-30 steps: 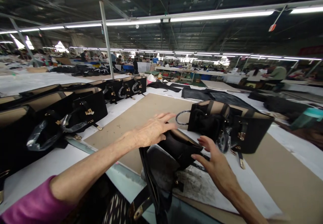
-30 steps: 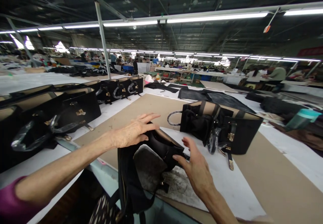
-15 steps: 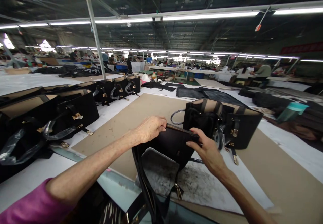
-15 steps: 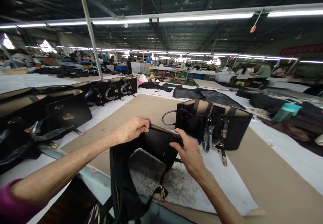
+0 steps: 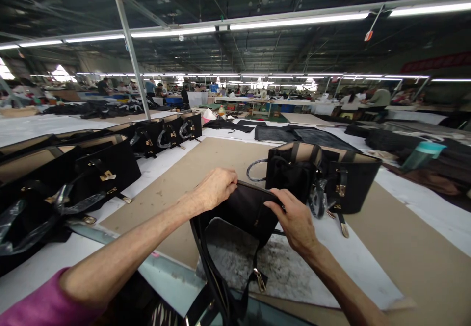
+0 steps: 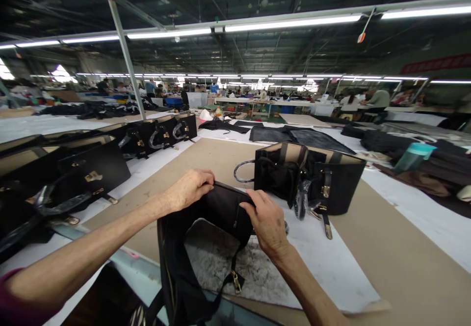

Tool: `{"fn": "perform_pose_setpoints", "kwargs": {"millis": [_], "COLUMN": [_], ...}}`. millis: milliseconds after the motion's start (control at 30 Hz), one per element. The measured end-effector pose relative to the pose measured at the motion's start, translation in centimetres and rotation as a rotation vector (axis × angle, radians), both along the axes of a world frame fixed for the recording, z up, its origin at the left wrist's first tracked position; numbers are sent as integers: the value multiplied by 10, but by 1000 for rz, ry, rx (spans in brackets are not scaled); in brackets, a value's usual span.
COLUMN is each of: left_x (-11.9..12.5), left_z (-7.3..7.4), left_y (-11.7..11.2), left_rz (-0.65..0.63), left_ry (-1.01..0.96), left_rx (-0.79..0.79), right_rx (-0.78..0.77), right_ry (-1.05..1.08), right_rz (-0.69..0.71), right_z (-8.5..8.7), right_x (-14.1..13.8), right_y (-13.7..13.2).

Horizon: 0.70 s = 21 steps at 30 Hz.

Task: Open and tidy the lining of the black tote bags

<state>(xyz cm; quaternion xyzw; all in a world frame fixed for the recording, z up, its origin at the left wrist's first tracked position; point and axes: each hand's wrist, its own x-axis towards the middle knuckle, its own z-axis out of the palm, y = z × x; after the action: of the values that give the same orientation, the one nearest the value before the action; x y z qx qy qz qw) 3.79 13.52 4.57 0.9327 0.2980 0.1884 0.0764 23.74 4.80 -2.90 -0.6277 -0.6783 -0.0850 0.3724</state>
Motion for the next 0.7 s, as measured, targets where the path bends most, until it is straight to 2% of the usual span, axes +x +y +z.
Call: {"fn": "perform_pose_setpoints", "kwargs": {"millis": [367,567,700], "left_x": [0,8,13], "left_z": [-3,-10,-14], "left_y": [6,11,16], "left_rz": [23,3,39], "left_ry": [-23,-101,-106], "left_rx": [-9,-35,-77], "right_rx": [-46,-85,-71], "right_ry": [272,249,123], "right_rz": [59,3,-51], "right_z": [17,21,17], "right_x": [-1,7,8], "right_y": [6,2,4]}}
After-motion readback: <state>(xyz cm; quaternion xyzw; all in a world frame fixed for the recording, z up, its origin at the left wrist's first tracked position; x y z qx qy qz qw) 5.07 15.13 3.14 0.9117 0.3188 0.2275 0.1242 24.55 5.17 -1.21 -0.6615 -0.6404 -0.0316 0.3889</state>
